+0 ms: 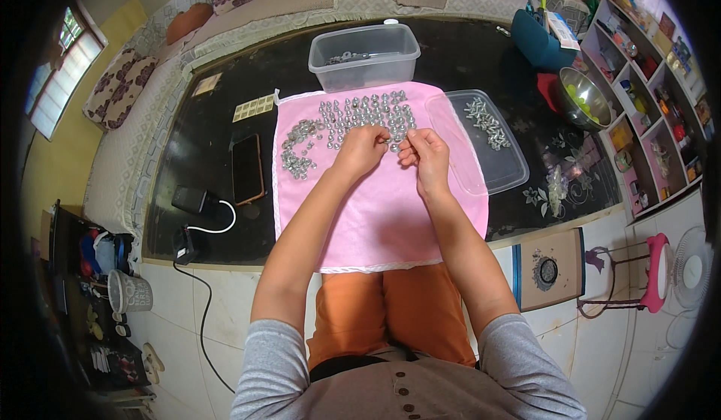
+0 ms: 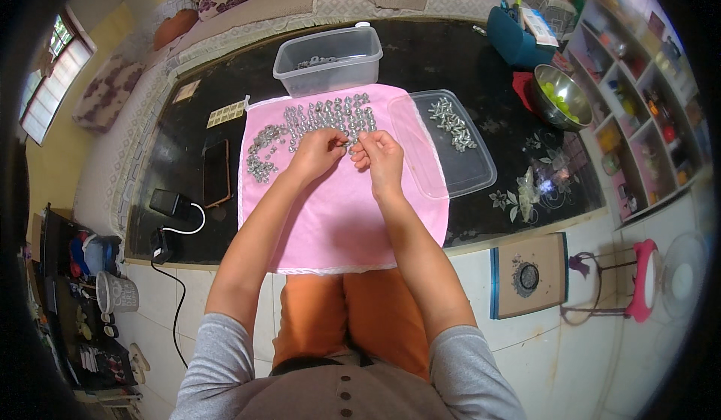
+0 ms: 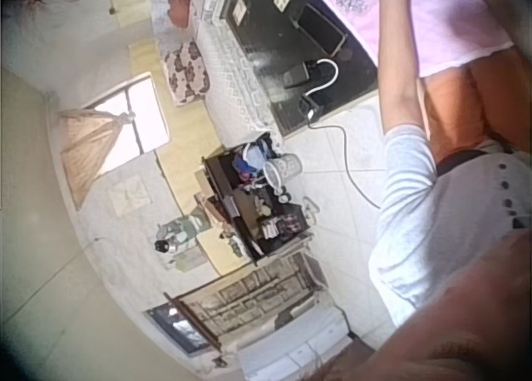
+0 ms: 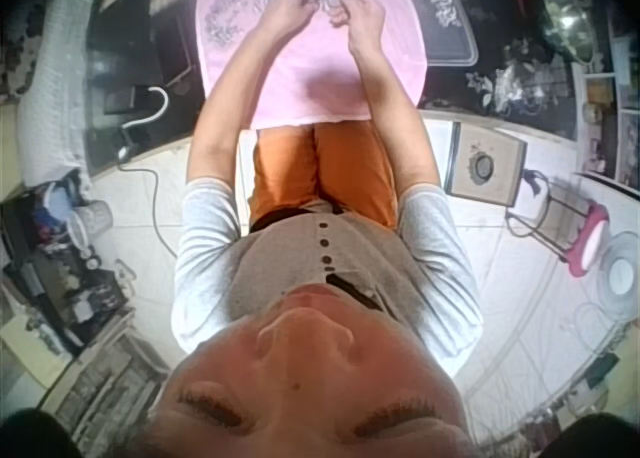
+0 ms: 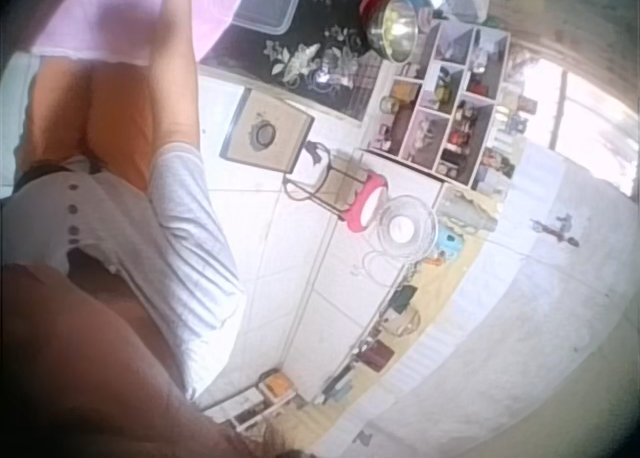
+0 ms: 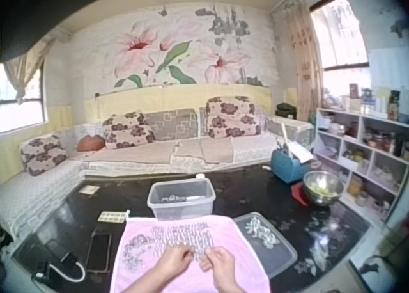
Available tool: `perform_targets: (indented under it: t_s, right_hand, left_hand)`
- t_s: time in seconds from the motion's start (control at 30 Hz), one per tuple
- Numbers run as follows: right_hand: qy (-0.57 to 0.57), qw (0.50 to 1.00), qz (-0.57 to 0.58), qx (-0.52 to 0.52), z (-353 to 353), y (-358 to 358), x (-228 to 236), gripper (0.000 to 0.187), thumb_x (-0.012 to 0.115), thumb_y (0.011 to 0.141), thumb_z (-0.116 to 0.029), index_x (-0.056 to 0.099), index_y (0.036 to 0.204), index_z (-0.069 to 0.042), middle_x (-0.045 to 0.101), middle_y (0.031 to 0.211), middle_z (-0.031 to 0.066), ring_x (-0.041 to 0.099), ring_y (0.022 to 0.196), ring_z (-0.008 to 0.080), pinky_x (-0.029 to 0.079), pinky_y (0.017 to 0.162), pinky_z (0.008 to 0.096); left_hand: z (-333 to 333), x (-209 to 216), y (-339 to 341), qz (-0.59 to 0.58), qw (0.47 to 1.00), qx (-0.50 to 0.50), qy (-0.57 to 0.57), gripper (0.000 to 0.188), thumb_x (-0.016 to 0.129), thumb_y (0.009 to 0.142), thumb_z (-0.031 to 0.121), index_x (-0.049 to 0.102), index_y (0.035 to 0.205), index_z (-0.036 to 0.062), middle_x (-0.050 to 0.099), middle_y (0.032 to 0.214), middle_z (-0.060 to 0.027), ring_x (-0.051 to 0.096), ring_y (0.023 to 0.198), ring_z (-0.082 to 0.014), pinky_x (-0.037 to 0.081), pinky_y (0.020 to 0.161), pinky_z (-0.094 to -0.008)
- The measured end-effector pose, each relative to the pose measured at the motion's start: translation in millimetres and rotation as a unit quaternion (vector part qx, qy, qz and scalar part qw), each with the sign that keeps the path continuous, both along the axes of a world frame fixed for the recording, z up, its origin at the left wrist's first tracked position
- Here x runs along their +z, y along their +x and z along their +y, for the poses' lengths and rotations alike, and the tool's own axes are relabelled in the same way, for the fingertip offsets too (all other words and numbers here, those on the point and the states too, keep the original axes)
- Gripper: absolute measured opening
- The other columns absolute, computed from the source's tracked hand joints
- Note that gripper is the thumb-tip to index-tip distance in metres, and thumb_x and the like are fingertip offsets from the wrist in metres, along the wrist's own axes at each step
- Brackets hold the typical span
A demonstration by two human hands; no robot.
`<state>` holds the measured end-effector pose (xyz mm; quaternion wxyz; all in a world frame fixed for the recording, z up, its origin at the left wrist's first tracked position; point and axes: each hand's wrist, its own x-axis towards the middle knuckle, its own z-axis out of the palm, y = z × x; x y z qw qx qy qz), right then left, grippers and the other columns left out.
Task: The person assembles small keychains by hand, attaching metal ring components to small silver decorative pieces on a pink cloth workspace and then placing the finished items into a plastic container.
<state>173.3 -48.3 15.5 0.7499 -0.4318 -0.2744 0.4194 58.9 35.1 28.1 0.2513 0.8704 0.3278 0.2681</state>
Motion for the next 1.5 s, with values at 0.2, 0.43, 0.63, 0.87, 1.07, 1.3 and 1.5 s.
perform_targets:
  t_s: [0.2,0.43,0.63,0.87,1.07,1.3,1.5]
  right_hand:
    - [-0.012,1.000,0.005,0.004,-3,1,0,0.016,0.055,0.080,-0.018,0.050,0.073,-0.004,0.056,0.063,0.0066,0.051,0.048,0.0082,0.039,0.041,0.0177]
    - [-0.015,0.996,-0.065,0.052,-1,2,-5,0.012,0.056,0.078,-0.014,0.052,0.077,-0.003,0.056,0.064,0.0053,0.052,0.052,0.0083,0.042,0.044,0.0183]
    - [-0.050,0.948,-0.311,-0.037,-1,41,10,0.008,0.054,0.073,-0.004,0.054,0.079,-0.001,0.056,0.066,0.0087,0.055,0.057,0.0140,0.045,0.052,0.0240]
    - [-0.171,0.723,-0.647,-0.170,4,123,28,0.013,0.054,0.066,-0.003,0.057,0.078,-0.002,0.057,0.085,0.0160,0.055,0.080,0.0319,0.043,0.071,0.0387]
    - [-0.212,0.604,-0.749,-0.171,14,139,16,0.009,0.052,0.068,-0.004,0.058,0.075,-0.002,0.057,0.086,0.0158,0.056,0.081,0.0308,0.044,0.072,0.0382]
    - [-0.255,0.569,-0.771,-0.131,10,137,24,0.011,0.051,0.071,-0.008,0.059,0.077,-0.003,0.057,0.087,0.0137,0.056,0.080,0.0295,0.045,0.071,0.0375]
    - [-0.250,0.560,-0.784,-0.100,4,134,25,0.011,0.051,0.073,-0.009,0.058,0.080,-0.003,0.056,0.089,0.0132,0.056,0.080,0.0304,0.045,0.070,0.0383]
  left_hand:
    - [-35,4,-29,-0.024,0.999,0.005,-0.028,0.017,0.062,0.068,0.005,0.059,0.084,0.0006,0.059,0.072,-0.0088,0.055,0.061,-0.0142,0.044,0.058,-0.0243]
    - [-58,-24,-55,-0.150,0.970,0.060,-0.184,0.015,0.060,0.071,0.000,0.060,0.086,-0.0010,0.058,0.073,-0.0017,0.050,0.064,-0.0041,0.042,0.058,-0.0164]
    - [-53,-36,-57,-0.220,0.951,0.064,-0.207,0.014,0.060,0.071,0.001,0.060,0.085,-0.0008,0.057,0.070,-0.0018,0.048,0.060,-0.0042,0.041,0.057,-0.0166]
    - [-54,-33,-53,-0.211,0.953,0.065,-0.208,0.012,0.060,0.070,0.002,0.062,0.082,0.0010,0.056,0.068,-0.0003,0.045,0.058,-0.0036,0.040,0.054,-0.0166]
    - [-54,-32,-54,-0.230,0.952,0.057,-0.194,0.011,0.060,0.072,0.002,0.061,0.083,-0.0005,0.053,0.065,0.0027,0.042,0.057,-0.0014,0.037,0.052,-0.0146]
    - [-56,-27,-54,-0.208,0.953,0.076,-0.208,0.010,0.060,0.072,0.003,0.062,0.081,0.0011,0.050,0.061,0.0057,0.038,0.054,-0.0004,0.035,0.049,-0.0149]
    - [-56,-25,-56,-0.209,0.954,0.072,-0.204,0.010,0.059,0.072,0.003,0.062,0.081,0.0012,0.048,0.059,0.0071,0.037,0.053,0.0001,0.034,0.048,-0.0147]
